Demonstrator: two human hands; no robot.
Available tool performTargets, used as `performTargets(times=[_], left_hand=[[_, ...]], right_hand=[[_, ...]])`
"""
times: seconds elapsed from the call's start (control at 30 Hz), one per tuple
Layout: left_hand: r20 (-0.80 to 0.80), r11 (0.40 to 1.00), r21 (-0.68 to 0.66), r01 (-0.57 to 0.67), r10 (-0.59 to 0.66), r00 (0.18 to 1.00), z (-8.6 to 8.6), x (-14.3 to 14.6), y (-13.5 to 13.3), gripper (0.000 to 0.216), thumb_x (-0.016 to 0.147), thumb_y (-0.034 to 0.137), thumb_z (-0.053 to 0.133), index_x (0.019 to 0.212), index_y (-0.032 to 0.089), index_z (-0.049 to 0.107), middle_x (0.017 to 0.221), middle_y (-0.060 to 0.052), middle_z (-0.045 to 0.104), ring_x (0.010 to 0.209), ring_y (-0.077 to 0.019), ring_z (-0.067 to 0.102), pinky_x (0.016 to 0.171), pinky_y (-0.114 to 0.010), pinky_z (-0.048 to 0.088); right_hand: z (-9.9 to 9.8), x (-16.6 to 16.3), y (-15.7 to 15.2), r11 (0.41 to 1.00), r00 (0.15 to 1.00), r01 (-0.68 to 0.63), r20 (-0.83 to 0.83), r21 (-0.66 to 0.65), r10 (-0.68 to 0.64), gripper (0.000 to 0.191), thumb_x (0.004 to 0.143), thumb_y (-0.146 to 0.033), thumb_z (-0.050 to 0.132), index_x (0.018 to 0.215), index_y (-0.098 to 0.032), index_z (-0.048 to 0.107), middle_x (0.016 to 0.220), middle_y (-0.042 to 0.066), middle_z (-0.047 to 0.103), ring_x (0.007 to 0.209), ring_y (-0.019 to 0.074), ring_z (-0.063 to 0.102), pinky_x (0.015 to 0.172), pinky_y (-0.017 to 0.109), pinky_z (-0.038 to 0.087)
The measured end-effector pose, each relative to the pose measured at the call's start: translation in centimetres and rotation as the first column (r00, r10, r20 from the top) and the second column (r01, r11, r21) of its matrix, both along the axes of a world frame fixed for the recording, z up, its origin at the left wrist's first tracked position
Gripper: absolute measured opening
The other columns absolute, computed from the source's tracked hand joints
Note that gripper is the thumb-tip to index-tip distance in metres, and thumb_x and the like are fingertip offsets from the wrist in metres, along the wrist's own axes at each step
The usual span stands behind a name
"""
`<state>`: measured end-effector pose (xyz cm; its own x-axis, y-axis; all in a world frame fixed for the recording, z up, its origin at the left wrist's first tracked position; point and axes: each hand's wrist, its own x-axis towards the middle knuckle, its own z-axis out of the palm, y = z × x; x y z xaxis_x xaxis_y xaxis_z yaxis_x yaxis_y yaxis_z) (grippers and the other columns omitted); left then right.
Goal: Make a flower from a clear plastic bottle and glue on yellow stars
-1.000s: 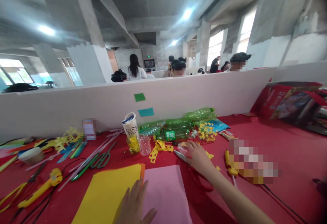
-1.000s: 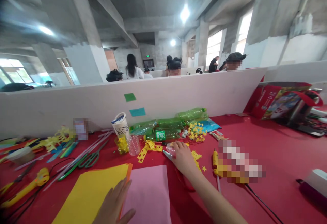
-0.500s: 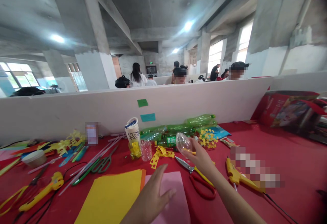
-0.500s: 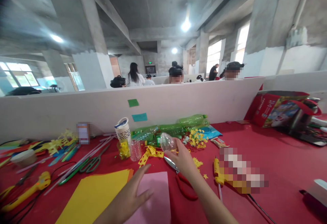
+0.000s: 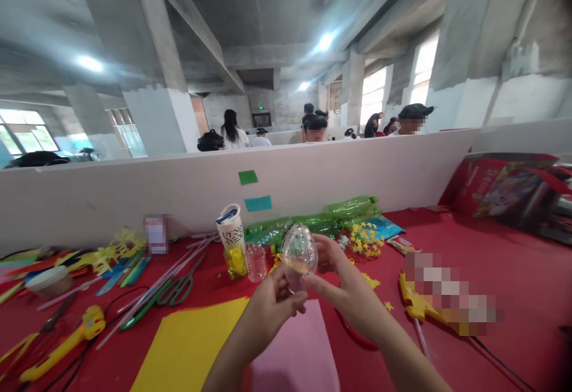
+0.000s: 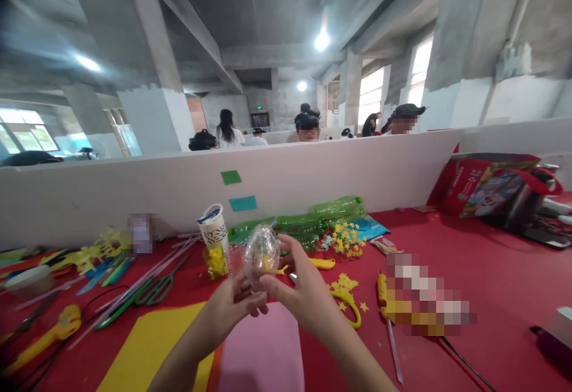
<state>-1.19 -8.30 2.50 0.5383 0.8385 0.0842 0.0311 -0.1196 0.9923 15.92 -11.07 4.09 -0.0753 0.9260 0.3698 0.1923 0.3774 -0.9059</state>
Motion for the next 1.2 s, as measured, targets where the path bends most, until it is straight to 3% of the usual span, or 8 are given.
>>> performTargets(times=[0.1, 0.2, 0.33, 0.47, 0.57, 0.9, 1.03, 1.2], left_hand=[[-0.003, 1.000, -0.012, -0.002, 0.002, 1.000, 0.4, -0.4, -0.1, 0.022, 0.080, 0.026, 0.060, 0.099, 0.017, 0.055, 0.081, -0.001, 0.059, 0.070, -0.0140, 0.058, 0.064, -0.028, 0.043], [-0.009, 1.000, -0.016, 0.004, -0.005, 1.000, 0.8, -0.2, -0.3, 0.018, 0.079, 0.025, 0.061, 0.094, 0.016, 0.056, 0.079, -0.001, 0.058, 0.069, -0.0132, 0.056, 0.064, -0.027, 0.042], [-0.025, 1.000, -0.021, -0.010, 0.010, 1.000, 0.9, -0.3, -0.3, 0.022, 0.078, 0.025, 0.062, 0.097, 0.017, 0.056, 0.080, -0.001, 0.059, 0.069, -0.0133, 0.056, 0.065, -0.027, 0.042], [-0.033, 0.998, -0.011, -0.068, 0.067, 0.997, 0.8, -0.7, -0.1, 0.018, 0.079, 0.026, 0.061, 0.093, 0.017, 0.055, 0.076, 0.001, 0.058, 0.068, -0.0129, 0.057, 0.064, -0.026, 0.042], [-0.022, 0.999, -0.011, -0.044, 0.044, 0.999, 0.8, -0.6, -0.1, 0.020, 0.081, 0.029, 0.059, 0.096, 0.016, 0.055, 0.077, 0.000, 0.059, 0.068, -0.0132, 0.058, 0.063, -0.027, 0.043], [0.031, 0.998, -0.051, -0.047, 0.048, 0.998, -0.1, 0.6, 0.0, 0.025, 0.079, 0.035, 0.062, 0.092, 0.016, 0.054, 0.072, -0.001, 0.061, 0.062, -0.0137, 0.058, 0.059, -0.027, 0.042], [0.042, 0.996, -0.043, -0.078, 0.080, 0.996, -0.2, 1.0, -0.2, 0.020, 0.078, 0.029, 0.062, 0.090, 0.016, 0.054, 0.070, 0.001, 0.060, 0.061, -0.0130, 0.058, 0.058, -0.026, 0.042], [0.055, 0.995, -0.084, -0.059, 0.064, 0.996, -0.3, 1.1, -0.1, 0.018, 0.077, 0.028, 0.062, 0.088, 0.016, 0.053, 0.070, -0.001, 0.063, 0.059, -0.0138, 0.060, 0.057, -0.026, 0.043]], right_hand=[[0.2, 0.1, -0.2, 0.991, 0.993, 0.107, 0.034, 0.077, -0.110, 0.044, 0.082, -0.025, 0.059, 0.123, -0.026, 0.043, 0.110, 0.005, 0.057, 0.089, 0.0172, 0.058, 0.081, 0.034, 0.049], [0.2, 0.3, -0.5, 0.979, 0.985, 0.127, 0.100, 0.163, -0.144, 0.031, 0.083, -0.022, 0.055, 0.114, -0.025, 0.049, 0.100, 0.004, 0.059, 0.084, 0.0172, 0.058, 0.077, 0.034, 0.049], [0.4, 0.5, -0.7, 0.961, 0.971, 0.162, 0.138, 0.222, -0.196, 0.031, 0.083, -0.020, 0.056, 0.113, -0.026, 0.051, 0.103, 0.006, 0.058, 0.084, 0.0180, 0.057, 0.075, 0.034, 0.050], [0.7, 0.7, -0.9, 0.955, 0.973, 0.151, 0.134, 0.254, -0.189, 0.023, 0.084, -0.018, 0.055, 0.106, -0.025, 0.054, 0.096, 0.004, 0.058, 0.078, 0.0154, 0.056, 0.071, 0.030, 0.049], [0.8, 0.4, -1.1, 0.962, 0.974, 0.079, 0.183, 0.262, -0.130, 0.011, 0.086, -0.018, 0.052, 0.092, -0.024, 0.060, 0.088, 0.002, 0.056, 0.074, 0.0139, 0.055, 0.067, 0.027, 0.047], [0.2, -0.4, -0.8, 0.975, 0.970, 0.110, 0.191, 0.195, -0.147, 0.008, 0.083, -0.018, 0.055, 0.076, -0.021, 0.056, 0.076, -0.001, 0.053, 0.068, 0.0125, 0.053, 0.060, 0.024, 0.043], [-0.4, -0.7, -0.4, 0.982, 0.980, 0.126, 0.133, 0.143, -0.146, 0.009, 0.081, -0.019, 0.057, 0.090, -0.022, 0.056, 0.082, 0.000, 0.053, 0.071, 0.0131, 0.054, 0.062, 0.026, 0.045], [-0.6, -0.7, -0.2, 0.998, 0.997, 0.067, -0.046, -0.011, -0.067, 0.003, 0.082, -0.022, 0.056, 0.081, -0.021, 0.054, 0.069, -0.004, 0.052, 0.061, 0.0112, 0.051, 0.057, 0.024, 0.043]])
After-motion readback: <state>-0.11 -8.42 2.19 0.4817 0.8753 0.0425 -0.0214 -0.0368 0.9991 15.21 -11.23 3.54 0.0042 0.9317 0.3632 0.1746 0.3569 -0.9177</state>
